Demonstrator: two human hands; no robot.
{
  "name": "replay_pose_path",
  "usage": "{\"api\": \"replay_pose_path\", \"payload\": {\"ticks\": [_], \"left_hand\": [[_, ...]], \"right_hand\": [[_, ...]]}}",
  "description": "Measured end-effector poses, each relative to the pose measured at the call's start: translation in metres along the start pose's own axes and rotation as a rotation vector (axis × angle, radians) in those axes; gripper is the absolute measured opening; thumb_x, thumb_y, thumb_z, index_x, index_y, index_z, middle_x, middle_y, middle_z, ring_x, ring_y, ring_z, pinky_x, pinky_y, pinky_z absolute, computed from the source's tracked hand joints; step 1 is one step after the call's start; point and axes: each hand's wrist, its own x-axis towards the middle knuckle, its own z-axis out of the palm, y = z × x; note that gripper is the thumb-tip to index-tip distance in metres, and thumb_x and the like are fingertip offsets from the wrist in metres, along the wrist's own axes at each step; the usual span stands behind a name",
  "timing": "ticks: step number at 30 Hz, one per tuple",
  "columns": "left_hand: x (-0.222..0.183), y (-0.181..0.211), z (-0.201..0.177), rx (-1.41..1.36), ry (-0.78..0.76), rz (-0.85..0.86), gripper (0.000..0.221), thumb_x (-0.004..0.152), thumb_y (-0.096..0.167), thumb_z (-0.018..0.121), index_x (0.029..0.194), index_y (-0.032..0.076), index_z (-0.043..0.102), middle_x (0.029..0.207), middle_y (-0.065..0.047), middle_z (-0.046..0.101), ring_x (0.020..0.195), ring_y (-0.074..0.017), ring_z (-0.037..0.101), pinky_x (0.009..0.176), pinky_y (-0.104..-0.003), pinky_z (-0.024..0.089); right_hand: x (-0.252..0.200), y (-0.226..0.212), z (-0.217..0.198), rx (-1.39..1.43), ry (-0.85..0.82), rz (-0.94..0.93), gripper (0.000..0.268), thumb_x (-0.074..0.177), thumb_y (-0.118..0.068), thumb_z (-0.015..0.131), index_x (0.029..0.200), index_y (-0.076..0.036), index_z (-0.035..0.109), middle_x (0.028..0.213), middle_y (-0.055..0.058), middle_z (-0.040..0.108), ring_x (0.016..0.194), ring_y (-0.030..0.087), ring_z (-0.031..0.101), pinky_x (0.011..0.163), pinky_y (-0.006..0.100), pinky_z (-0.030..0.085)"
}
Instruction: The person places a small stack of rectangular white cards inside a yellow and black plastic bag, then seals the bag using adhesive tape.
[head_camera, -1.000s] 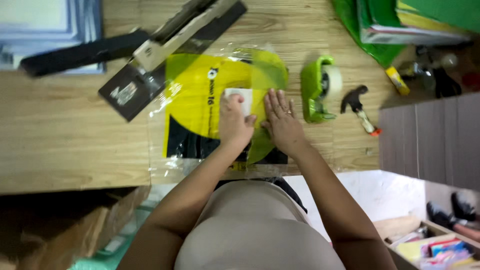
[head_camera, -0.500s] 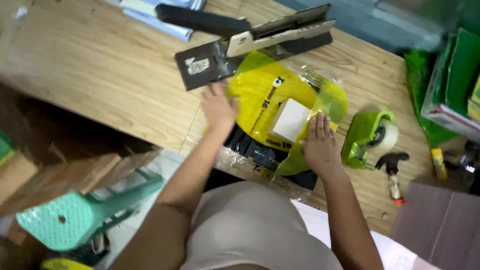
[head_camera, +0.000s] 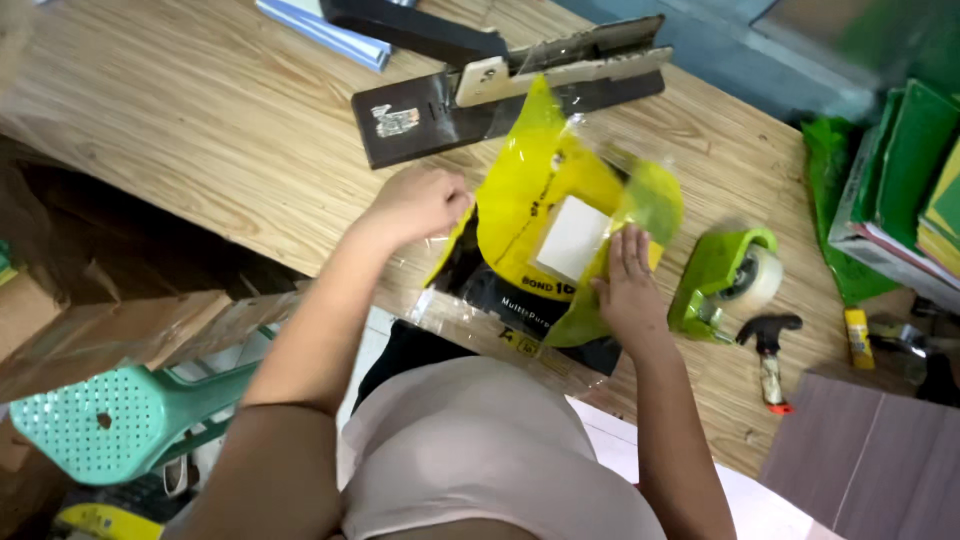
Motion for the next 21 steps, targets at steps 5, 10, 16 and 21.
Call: {"api": "replay_pose_path", "payload": {"ticks": [5, 10, 16, 21], "left_hand": [[-0.020, 0.051, -0.020, -0.146, -0.166, 0.083, 0.034, 0.097, 0.030, 0.050, 0.101, 0.012, 0.079, 0.094, -0.017, 0.076, 0.097, -0.0387, 0.071, 0.093, -0.048, 0.056], [-0.038, 0.102, -0.029, -0.341, -0.103, 0.264, 0.027, 0.100, 0.026, 0.057, 0.099, 0.010, 0.078, 0.118, -0.012, 0.065, 0.126, -0.0344, 0.058, 0.105, -0.049, 0.050], [-0.014, 0.100, 0.080, -0.666, 0.021, 0.482, 0.025, 0.102, 0.023, 0.061, 0.086, 0.005, 0.063, 0.169, -0.030, 0.000, 0.153, -0.0533, 0.007, 0.125, -0.063, 0.011], [0.006, 0.102, 0.130, -0.541, 0.184, 0.540, 0.027, 0.105, 0.026, 0.057, 0.089, 0.004, 0.060, 0.171, -0.024, 0.000, 0.157, -0.0420, 0.005, 0.126, -0.060, 0.005]], "right_hand": [[0.012, -0.011, -0.004, 0.023, -0.007, -0.076, 0.084, 0.094, -0.034, 0.063, 0.160, 0.004, 0.028, 0.169, 0.026, 0.020, 0.156, 0.044, 0.014, 0.127, 0.047, 0.019], [0.027, -0.028, 0.015, -0.033, -0.037, -0.062, 0.083, 0.097, -0.040, 0.059, 0.162, 0.001, 0.026, 0.169, 0.024, 0.018, 0.156, 0.042, 0.015, 0.127, 0.048, 0.021], [0.026, -0.028, 0.021, -0.049, 0.079, -0.108, 0.080, 0.096, -0.033, 0.059, 0.163, -0.003, 0.026, 0.172, 0.016, 0.016, 0.159, 0.034, 0.014, 0.121, 0.048, 0.034], [0.022, -0.023, 0.014, 0.172, 0.220, -0.237, 0.081, 0.087, -0.023, 0.066, 0.159, 0.000, 0.038, 0.166, 0.026, 0.028, 0.153, 0.045, 0.022, 0.124, 0.048, 0.028]]}}
